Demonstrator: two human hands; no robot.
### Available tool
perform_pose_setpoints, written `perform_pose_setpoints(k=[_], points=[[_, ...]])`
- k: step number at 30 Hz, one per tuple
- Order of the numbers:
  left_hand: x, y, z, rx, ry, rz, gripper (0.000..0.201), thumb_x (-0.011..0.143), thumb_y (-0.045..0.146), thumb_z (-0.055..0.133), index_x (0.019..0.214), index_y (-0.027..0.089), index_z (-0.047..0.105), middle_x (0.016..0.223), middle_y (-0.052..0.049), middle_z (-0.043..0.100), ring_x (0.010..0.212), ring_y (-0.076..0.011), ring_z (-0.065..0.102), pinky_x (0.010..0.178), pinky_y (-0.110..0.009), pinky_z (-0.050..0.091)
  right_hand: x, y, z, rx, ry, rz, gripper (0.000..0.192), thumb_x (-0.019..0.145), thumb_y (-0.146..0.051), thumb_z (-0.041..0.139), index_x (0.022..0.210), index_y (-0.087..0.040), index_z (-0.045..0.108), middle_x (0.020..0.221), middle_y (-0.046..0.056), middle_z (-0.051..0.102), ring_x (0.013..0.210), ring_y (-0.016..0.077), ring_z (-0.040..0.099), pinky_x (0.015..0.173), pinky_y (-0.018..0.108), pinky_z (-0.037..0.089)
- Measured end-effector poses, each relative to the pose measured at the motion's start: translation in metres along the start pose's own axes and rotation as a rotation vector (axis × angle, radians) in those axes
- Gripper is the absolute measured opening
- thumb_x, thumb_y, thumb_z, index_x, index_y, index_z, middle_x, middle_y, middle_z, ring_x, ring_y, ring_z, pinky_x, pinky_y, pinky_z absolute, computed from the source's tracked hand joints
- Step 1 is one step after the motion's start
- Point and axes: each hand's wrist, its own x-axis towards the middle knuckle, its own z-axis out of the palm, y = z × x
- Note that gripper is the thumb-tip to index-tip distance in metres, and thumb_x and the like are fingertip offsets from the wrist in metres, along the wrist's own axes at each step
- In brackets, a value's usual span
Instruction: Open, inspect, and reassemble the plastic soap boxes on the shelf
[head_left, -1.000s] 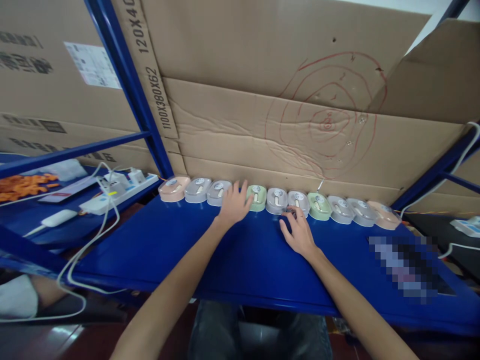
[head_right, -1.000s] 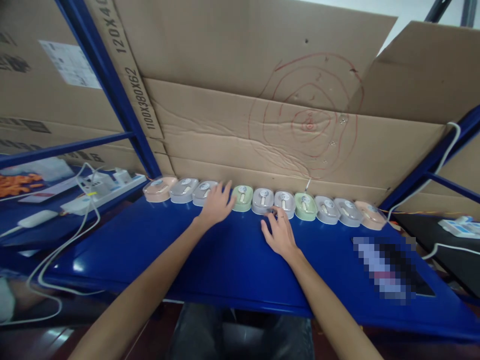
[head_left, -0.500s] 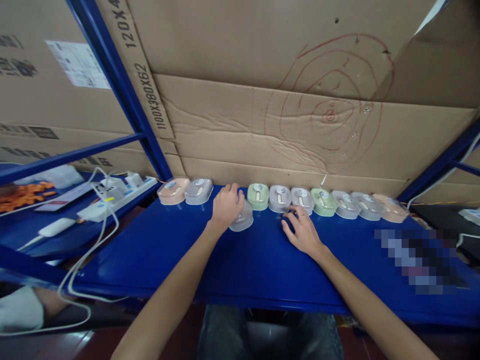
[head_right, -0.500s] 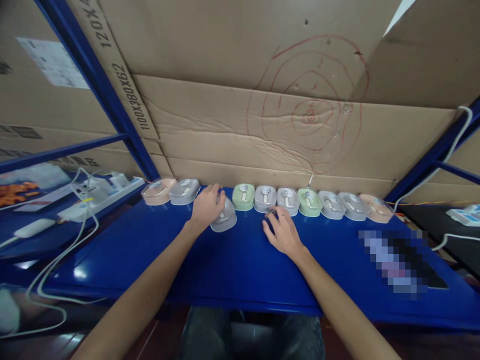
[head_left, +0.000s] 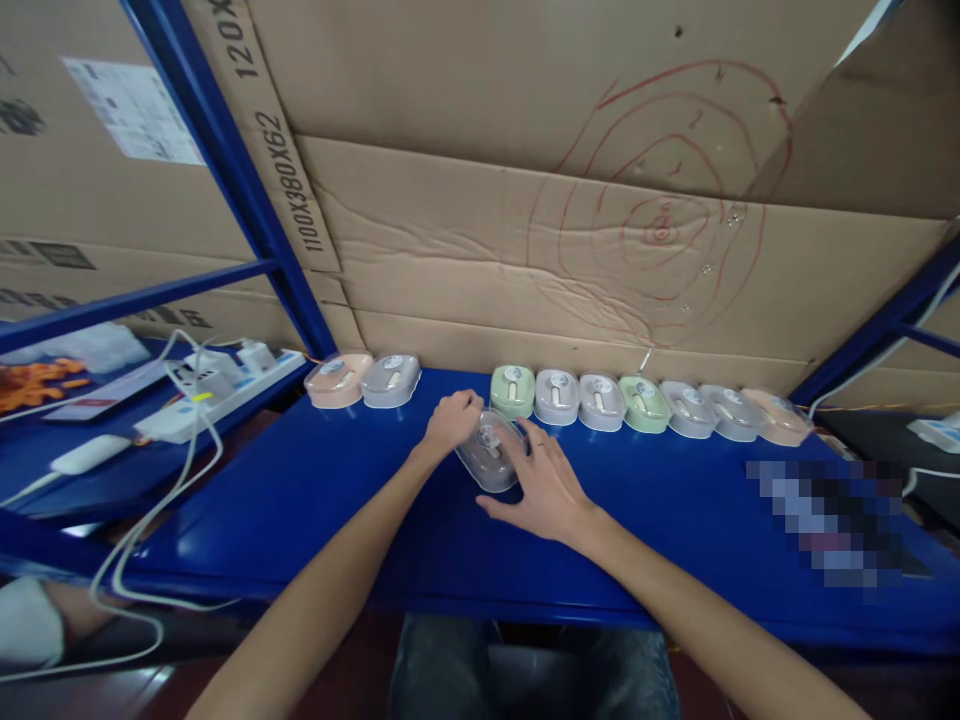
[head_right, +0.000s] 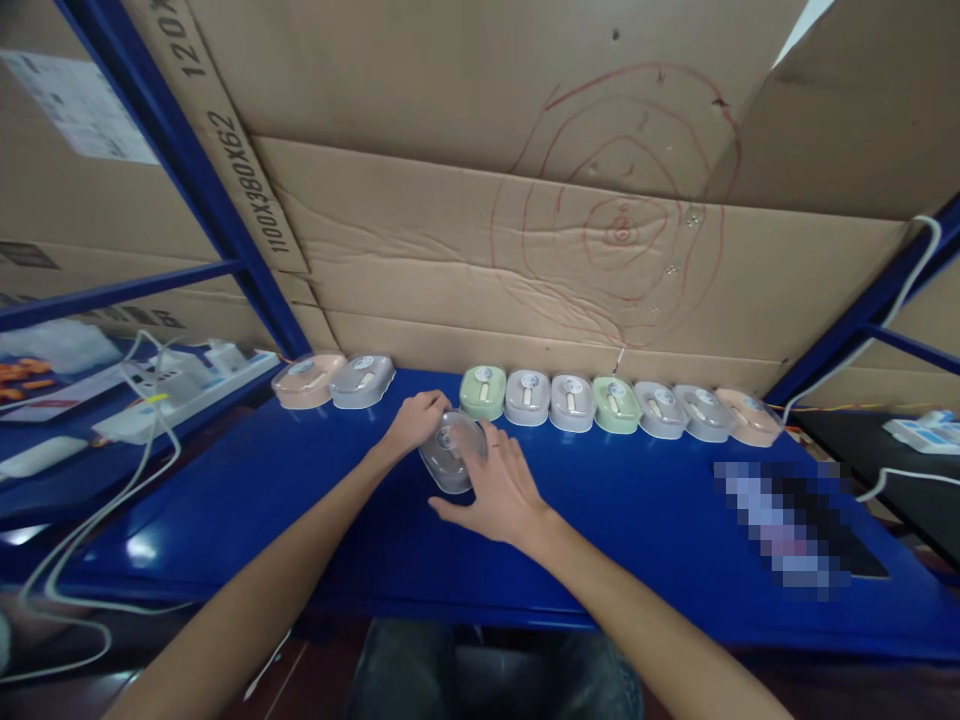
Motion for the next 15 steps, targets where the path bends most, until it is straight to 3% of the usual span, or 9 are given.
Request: perform_pose_setpoints(k=[5, 9, 12, 15], points=[[0.003, -0.003, -0.003, -0.156, -0.007, -0.061, 0.029, 0.089, 0.034, 0.053, 0.072, 0.024, 0.073, 0.079, -0.008, 0.078, 0.087, -0.0298, 0.073, 0.082, -0.038, 0.053, 0.004, 0.0, 0.012, 0.056, -0.018, 0.042, 0.08, 0.09, -0.042, 0.084, 0.16, -0.022, 0.053, 0.157, 0.025, 0.048, 0.145, 0.0461, 0.054, 0.116, 0.067, 0.052], [0.004, -0.004, -0.005, -0.327, 0.017, -0.106, 0.033, 0.09, 0.044, 0.052, 0.074, 0.022, 0.071, 0.059, -0.005, 0.067, 0.063, -0.0243, 0.065, 0.065, -0.033, 0.047, 0.001, 0.011, 0.007, 0.246, 0.0, 0.063, 0.09, 0.085, -0.037, 0.085, 0.164, -0.025, 0.044, 0.141, 0.018, 0.059, 0.13, 0.0377, 0.063, 0.11, 0.059, 0.059], [0.005, -0.001, -0.01, -0.491, 0.037, -0.129, 0.042, 0.092, 0.055, 0.047, 0.083, 0.02, 0.069, 0.056, -0.003, 0.062, 0.048, -0.0184, 0.052, 0.051, -0.029, 0.038, 0.001, 0.013, 0.002, 0.365, 0.084, 0.098, 0.089, 0.085, -0.034, 0.083, 0.164, -0.03, 0.041, 0.141, 0.014, 0.06, 0.132, 0.035, 0.063, 0.111, 0.057, 0.058], [0.001, 0.007, -0.014, -0.633, 0.043, -0.117, 0.051, 0.095, 0.063, 0.041, 0.094, 0.02, 0.068, 0.062, -0.001, 0.061, 0.046, -0.0156, 0.049, 0.045, -0.026, 0.034, 0.004, 0.013, -0.001, 0.385, 0.242, 0.109, 0.083, 0.089, -0.034, 0.081, 0.161, -0.03, 0.042, 0.145, 0.015, 0.059, 0.139, 0.0363, 0.06, 0.117, 0.06, 0.054]])
